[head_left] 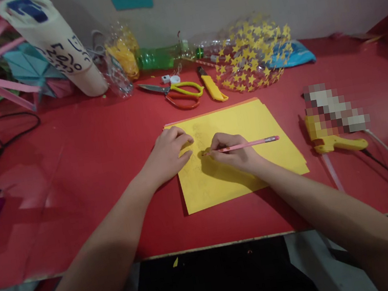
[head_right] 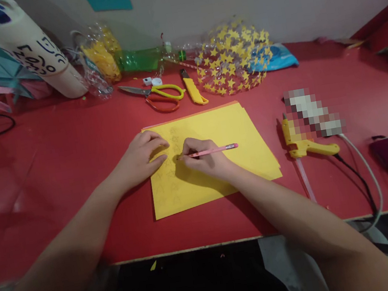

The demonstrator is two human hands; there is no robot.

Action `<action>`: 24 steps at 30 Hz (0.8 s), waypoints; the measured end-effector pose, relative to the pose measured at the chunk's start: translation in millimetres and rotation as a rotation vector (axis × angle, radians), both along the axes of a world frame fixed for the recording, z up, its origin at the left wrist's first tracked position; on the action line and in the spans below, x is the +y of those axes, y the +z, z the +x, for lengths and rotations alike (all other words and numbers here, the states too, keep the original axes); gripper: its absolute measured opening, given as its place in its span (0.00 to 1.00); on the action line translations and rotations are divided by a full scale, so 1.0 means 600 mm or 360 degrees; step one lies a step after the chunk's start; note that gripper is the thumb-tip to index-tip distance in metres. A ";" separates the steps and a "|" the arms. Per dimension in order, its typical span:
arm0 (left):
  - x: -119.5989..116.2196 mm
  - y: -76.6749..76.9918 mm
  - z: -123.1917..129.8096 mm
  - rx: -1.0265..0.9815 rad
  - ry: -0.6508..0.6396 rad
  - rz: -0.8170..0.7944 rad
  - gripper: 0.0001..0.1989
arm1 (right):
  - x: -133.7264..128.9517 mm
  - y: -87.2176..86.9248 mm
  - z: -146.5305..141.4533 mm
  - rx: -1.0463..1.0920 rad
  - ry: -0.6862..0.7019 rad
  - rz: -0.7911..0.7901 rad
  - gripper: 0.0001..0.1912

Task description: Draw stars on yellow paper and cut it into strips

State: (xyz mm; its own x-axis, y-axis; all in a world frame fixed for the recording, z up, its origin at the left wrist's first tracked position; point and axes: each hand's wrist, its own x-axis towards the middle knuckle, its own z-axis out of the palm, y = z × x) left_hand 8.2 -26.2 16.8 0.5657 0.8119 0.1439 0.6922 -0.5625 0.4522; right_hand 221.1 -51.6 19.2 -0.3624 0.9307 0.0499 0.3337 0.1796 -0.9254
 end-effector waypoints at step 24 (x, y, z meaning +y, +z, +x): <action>-0.002 0.004 0.002 0.0023 0.0041 -0.0042 0.09 | -0.002 -0.008 -0.003 0.0000 -0.0181 0.0157 0.08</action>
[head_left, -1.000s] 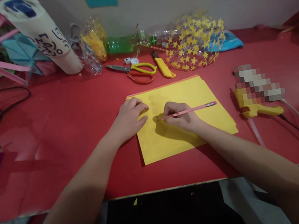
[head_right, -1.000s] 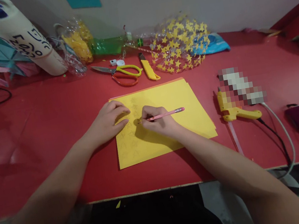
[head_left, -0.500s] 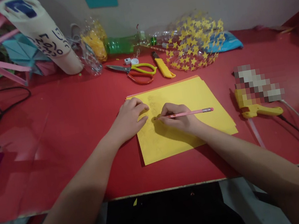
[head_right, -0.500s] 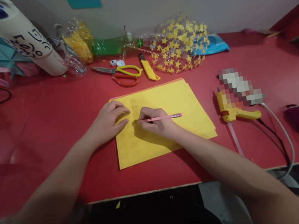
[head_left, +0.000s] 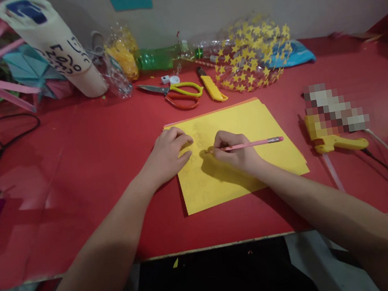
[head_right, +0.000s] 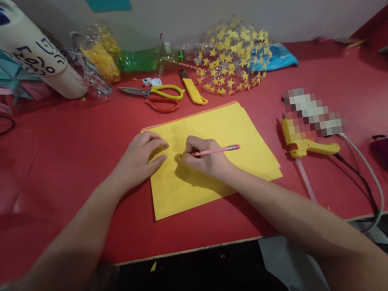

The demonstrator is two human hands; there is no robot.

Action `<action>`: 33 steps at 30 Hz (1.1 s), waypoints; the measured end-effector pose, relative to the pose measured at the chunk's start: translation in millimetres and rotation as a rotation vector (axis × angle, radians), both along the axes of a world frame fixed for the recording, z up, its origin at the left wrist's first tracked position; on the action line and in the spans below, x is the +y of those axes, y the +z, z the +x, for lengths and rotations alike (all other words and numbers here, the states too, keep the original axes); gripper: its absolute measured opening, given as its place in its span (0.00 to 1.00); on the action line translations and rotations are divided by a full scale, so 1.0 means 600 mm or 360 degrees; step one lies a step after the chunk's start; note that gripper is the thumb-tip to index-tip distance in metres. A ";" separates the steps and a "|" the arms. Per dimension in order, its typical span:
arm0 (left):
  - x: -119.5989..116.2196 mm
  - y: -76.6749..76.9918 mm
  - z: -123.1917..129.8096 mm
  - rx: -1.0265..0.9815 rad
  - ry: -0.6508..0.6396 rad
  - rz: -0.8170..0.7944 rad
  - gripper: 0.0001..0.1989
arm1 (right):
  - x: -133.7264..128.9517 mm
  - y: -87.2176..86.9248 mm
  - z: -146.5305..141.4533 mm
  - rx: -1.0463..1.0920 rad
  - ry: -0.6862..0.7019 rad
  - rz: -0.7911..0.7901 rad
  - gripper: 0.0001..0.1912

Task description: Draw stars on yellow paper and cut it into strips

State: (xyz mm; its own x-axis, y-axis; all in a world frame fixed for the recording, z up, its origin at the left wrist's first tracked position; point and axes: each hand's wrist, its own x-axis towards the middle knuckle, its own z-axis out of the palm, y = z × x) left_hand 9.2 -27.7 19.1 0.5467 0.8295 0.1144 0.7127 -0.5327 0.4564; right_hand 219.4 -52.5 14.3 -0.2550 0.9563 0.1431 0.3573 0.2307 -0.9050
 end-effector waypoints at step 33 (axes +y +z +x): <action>0.001 -0.002 -0.001 -0.0002 -0.0002 -0.0005 0.09 | -0.004 0.005 0.005 -0.0109 0.0162 -0.0001 0.07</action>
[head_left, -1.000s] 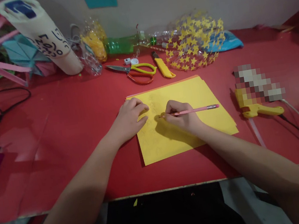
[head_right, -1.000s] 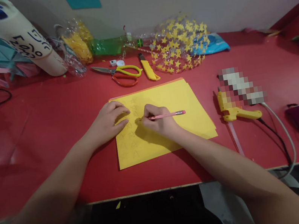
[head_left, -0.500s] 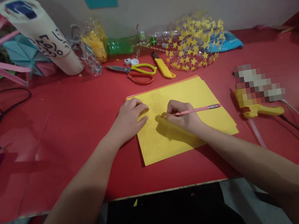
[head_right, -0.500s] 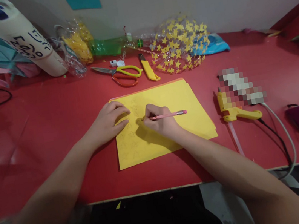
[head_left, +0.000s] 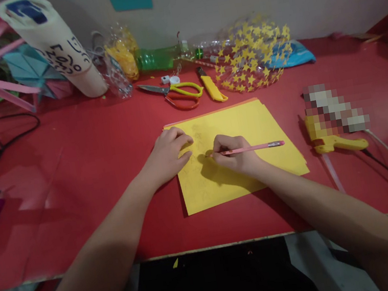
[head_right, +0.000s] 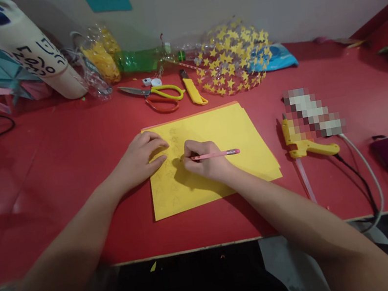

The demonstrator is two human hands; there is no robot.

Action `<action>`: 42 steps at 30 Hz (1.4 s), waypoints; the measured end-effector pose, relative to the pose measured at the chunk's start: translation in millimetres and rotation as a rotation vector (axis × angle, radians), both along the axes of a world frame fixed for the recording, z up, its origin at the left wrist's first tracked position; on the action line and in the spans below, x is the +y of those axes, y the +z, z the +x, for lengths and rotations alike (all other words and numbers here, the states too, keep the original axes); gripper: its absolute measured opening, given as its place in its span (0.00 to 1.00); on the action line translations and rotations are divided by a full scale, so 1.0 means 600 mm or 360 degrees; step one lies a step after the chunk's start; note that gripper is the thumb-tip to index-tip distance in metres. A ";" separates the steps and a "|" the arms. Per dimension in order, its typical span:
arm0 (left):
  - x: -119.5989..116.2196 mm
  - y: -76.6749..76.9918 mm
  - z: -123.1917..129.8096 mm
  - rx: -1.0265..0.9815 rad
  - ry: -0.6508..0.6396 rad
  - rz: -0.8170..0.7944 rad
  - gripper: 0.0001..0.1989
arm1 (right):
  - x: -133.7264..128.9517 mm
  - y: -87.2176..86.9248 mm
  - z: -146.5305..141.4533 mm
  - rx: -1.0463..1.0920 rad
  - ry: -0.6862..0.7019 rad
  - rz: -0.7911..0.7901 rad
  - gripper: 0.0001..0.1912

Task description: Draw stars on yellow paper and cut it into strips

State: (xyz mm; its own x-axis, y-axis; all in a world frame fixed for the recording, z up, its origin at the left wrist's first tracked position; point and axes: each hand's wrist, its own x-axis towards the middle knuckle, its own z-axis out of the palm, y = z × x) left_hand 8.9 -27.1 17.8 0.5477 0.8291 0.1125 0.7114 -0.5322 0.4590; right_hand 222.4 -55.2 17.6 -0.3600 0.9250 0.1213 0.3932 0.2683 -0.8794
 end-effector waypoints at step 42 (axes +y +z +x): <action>0.000 0.000 0.000 -0.0022 0.0005 -0.0018 0.09 | 0.004 0.000 -0.002 0.0202 -0.0049 -0.0186 0.08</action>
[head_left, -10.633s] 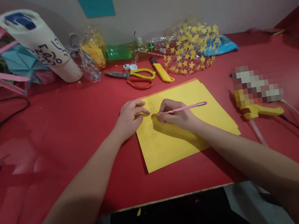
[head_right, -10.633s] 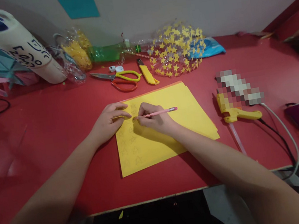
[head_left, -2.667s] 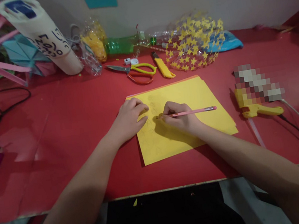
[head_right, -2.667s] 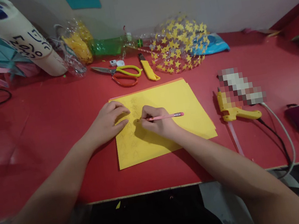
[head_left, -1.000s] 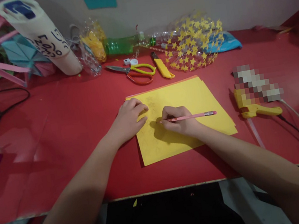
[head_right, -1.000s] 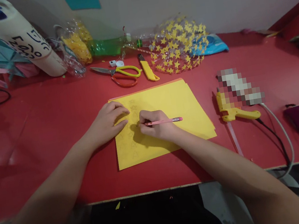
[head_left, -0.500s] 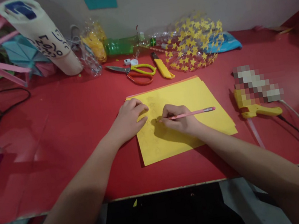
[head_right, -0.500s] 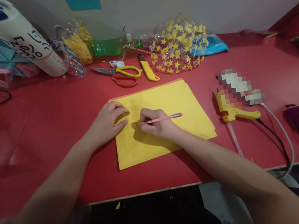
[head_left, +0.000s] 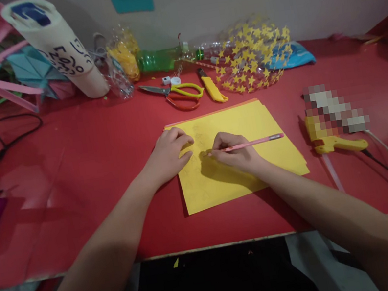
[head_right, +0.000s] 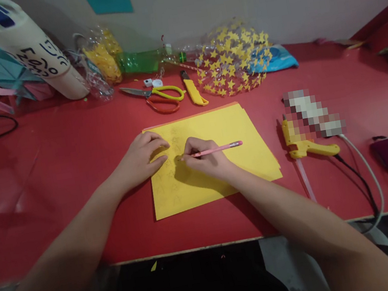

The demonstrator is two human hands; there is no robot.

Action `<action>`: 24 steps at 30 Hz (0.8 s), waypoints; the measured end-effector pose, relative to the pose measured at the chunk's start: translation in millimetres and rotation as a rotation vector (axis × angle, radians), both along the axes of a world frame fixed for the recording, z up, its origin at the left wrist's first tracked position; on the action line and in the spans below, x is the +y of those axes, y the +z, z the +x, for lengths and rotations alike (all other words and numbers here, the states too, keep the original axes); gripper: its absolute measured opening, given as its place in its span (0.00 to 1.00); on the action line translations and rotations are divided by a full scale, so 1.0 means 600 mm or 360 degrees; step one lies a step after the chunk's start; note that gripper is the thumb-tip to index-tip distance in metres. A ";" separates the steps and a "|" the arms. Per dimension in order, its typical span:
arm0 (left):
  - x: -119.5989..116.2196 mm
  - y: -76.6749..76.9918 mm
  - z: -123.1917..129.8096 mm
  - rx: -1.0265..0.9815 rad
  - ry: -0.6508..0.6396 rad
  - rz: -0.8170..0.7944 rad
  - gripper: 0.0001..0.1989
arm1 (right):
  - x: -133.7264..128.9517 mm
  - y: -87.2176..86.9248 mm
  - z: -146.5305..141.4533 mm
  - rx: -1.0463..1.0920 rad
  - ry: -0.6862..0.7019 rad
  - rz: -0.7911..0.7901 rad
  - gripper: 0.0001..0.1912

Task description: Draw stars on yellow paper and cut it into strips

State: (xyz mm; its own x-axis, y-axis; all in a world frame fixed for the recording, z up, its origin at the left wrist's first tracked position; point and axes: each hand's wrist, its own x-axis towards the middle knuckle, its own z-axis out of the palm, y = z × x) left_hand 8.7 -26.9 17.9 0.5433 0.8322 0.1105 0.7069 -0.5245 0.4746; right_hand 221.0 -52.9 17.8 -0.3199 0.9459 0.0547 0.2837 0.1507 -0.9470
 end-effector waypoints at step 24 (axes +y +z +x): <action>0.009 -0.002 0.002 0.0042 -0.0011 0.0060 0.11 | 0.006 -0.005 0.005 0.0143 -0.0026 -0.0099 0.06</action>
